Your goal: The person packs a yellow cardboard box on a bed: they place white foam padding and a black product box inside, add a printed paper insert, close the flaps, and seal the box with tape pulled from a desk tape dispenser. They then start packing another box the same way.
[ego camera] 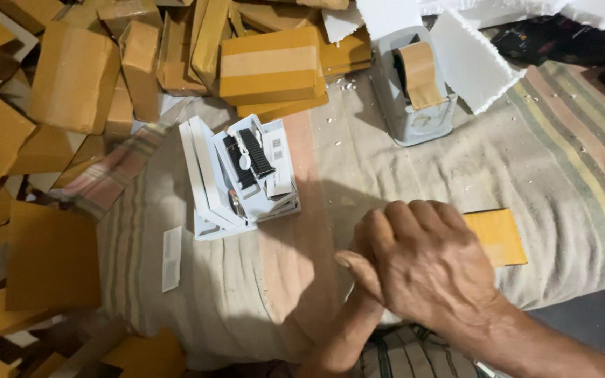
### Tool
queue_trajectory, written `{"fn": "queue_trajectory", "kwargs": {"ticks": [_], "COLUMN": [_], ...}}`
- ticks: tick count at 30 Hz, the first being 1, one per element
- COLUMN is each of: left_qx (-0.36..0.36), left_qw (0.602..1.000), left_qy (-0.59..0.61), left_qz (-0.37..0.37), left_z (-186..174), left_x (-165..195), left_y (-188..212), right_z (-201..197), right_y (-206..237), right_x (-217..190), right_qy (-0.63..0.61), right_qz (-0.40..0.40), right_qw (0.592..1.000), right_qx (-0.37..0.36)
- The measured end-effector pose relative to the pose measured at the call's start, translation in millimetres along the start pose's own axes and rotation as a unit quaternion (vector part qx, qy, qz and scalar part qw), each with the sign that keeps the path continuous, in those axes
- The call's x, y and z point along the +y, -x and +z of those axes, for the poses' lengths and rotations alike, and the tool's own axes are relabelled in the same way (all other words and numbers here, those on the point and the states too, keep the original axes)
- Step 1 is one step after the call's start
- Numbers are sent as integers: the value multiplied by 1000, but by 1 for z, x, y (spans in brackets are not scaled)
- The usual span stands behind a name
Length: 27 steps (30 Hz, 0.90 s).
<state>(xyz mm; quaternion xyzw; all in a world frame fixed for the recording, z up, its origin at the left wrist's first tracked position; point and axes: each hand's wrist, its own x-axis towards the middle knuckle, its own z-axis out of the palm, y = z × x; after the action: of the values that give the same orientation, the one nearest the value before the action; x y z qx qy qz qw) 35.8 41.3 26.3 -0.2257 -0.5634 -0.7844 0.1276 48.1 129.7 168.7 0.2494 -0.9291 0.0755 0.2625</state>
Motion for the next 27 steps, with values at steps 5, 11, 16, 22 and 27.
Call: {"fn": "queue_trajectory", "kwargs": {"ticks": [5, 11, 16, 22, 27], "left_qx": [16, 2, -73, -90, -139], "left_qw": [958, 950, 924, 810, 787], "left_qy": [-271, -298, -355, -509, -556], "left_qz": [90, 95, 123, 276, 229], "left_z": [-5, 11, 13, 0, -20], "left_x": [-9, -8, -2, 31, 48], "left_y": [-13, -15, -21, -23, -10], "right_z": [8, 9, 13, 18, 37], "right_y": [20, 61, 95, 114, 102], "right_x": [51, 98, 136, 149, 151], "right_qy": [82, 43, -72, -455, -377], "right_qz": [56, 64, 183, 196, 282], "right_qw": [994, 993, 972, 845, 876], "right_qx": [-41, 91, 126, 201, 104]}}
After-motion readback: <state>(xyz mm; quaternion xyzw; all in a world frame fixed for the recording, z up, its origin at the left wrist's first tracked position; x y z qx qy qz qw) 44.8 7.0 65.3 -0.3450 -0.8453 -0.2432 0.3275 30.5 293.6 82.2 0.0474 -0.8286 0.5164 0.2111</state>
